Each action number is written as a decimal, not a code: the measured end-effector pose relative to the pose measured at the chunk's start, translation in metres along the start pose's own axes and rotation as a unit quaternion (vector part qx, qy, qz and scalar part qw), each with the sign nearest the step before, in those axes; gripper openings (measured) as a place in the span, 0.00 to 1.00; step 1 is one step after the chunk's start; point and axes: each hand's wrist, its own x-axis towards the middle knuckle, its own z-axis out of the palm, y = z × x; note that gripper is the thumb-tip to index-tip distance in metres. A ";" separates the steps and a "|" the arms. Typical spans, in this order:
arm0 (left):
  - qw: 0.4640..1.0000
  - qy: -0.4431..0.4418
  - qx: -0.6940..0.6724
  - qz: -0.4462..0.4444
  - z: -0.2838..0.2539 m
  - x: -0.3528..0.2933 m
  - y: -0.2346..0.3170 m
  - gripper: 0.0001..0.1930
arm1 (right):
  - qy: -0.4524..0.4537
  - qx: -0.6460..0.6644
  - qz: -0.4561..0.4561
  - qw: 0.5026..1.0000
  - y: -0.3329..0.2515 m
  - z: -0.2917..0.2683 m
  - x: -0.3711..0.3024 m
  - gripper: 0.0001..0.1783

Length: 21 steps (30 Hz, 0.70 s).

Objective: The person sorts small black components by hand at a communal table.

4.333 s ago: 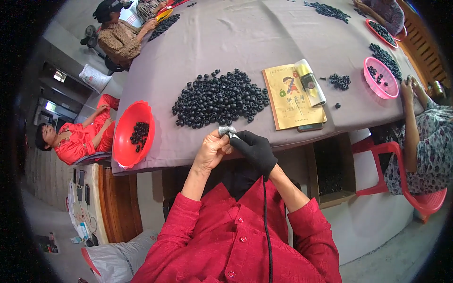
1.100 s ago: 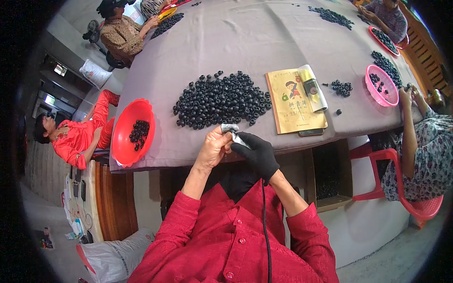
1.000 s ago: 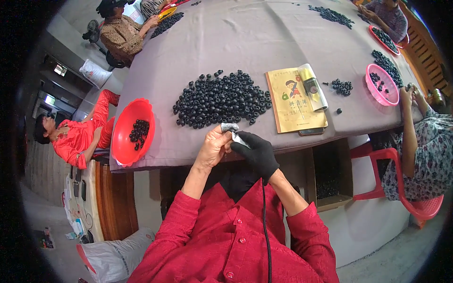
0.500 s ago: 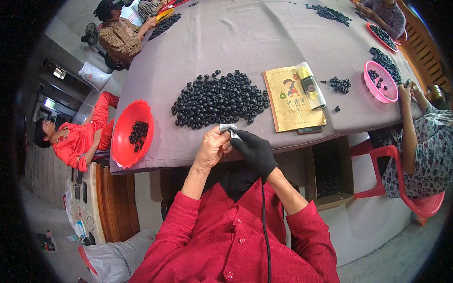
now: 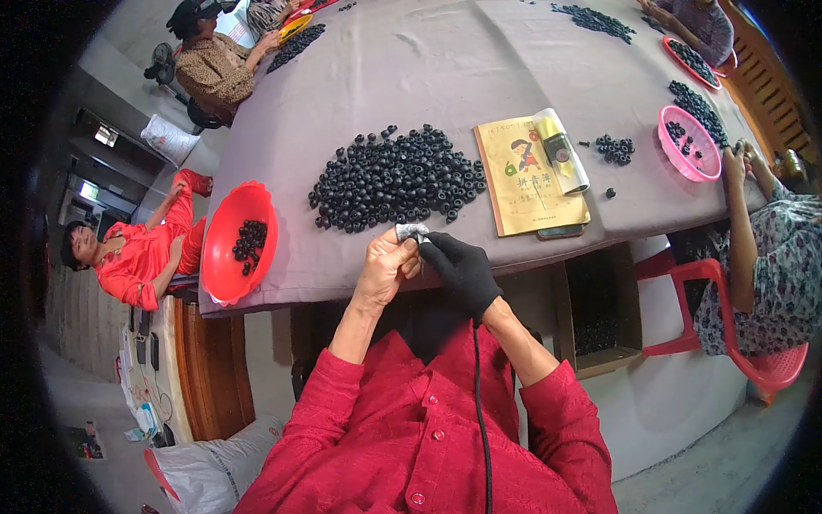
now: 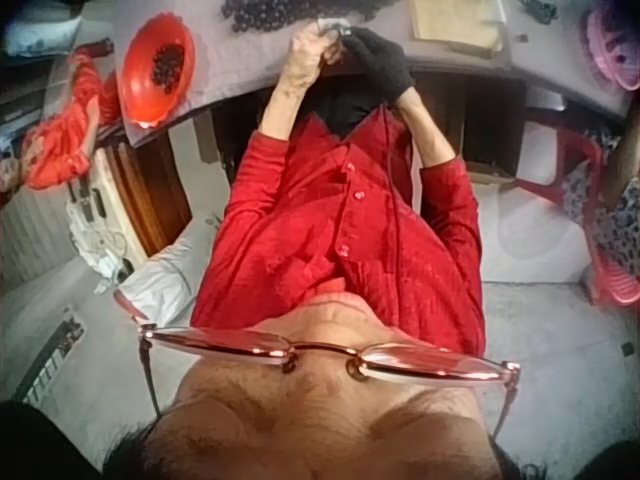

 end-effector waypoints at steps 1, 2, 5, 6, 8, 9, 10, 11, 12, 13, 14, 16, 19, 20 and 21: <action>1.000 -0.001 0.000 -0.001 0.001 0.001 0.000 0.06 | 0.002 0.000 0.000 1.000 0.002 0.000 0.000 0.15; 1.000 0.003 -0.002 0.000 0.002 0.001 -0.001 0.06 | 0.005 0.016 -0.005 1.000 0.004 0.000 -0.001 0.15; 1.000 0.012 -0.021 0.001 0.004 0.000 -0.001 0.06 | 0.004 0.046 -0.017 0.999 0.004 0.000 -0.003 0.15; 0.999 0.014 -0.039 -0.001 0.005 0.000 -0.001 0.06 | 0.002 0.059 -0.023 0.998 0.003 0.000 -0.003 0.15; 0.999 0.004 -0.049 -0.005 0.003 0.000 -0.001 0.06 | -0.010 0.063 -0.023 0.998 0.009 -0.002 -0.003 0.16; 0.998 -0.003 -0.060 -0.010 0.002 -0.001 0.000 0.07 | -0.024 0.066 -0.023 0.997 0.010 -0.002 -0.003 0.16; 0.998 -0.003 -0.060 -0.010 0.001 -0.001 0.000 0.07 | -0.023 0.067 -0.022 0.997 0.010 -0.002 -0.003 0.16; 0.998 0.001 -0.059 -0.013 0.001 -0.001 0.000 0.07 | -0.023 0.066 -0.024 0.997 0.008 -0.001 -0.003 0.16; 0.998 0.005 -0.058 -0.016 0.001 -0.001 0.000 0.07 | -0.023 0.066 -0.026 0.997 0.007 -0.002 -0.003 0.16; 0.998 0.005 -0.058 -0.017 0.001 -0.001 0.000 0.07 | -0.023 0.066 -0.025 0.997 0.007 -0.002 -0.003 0.16; 0.998 0.002 -0.058 -0.018 0.001 -0.001 0.000 0.07 | -0.021 0.043 -0.033 0.998 0.008 -0.002 -0.003 0.16; 0.998 -0.001 -0.057 -0.019 0.000 -0.001 0.001 0.07 | -0.020 0.020 -0.040 0.999 0.008 -0.003 -0.002 0.16; 0.998 0.000 -0.052 -0.021 -0.002 0.000 0.000 0.07 | -0.021 0.030 -0.028 0.999 0.005 -0.002 -0.003 0.16; 0.998 -0.001 -0.054 -0.022 -0.003 0.000 -0.001 0.07 | -0.021 0.021 -0.027 0.999 0.005 -0.002 -0.003 0.16; 0.998 -0.002 -0.056 -0.024 -0.003 0.000 -0.001 0.07 | -0.019 0.012 -0.026 0.999 0.005 -0.002 -0.003 0.16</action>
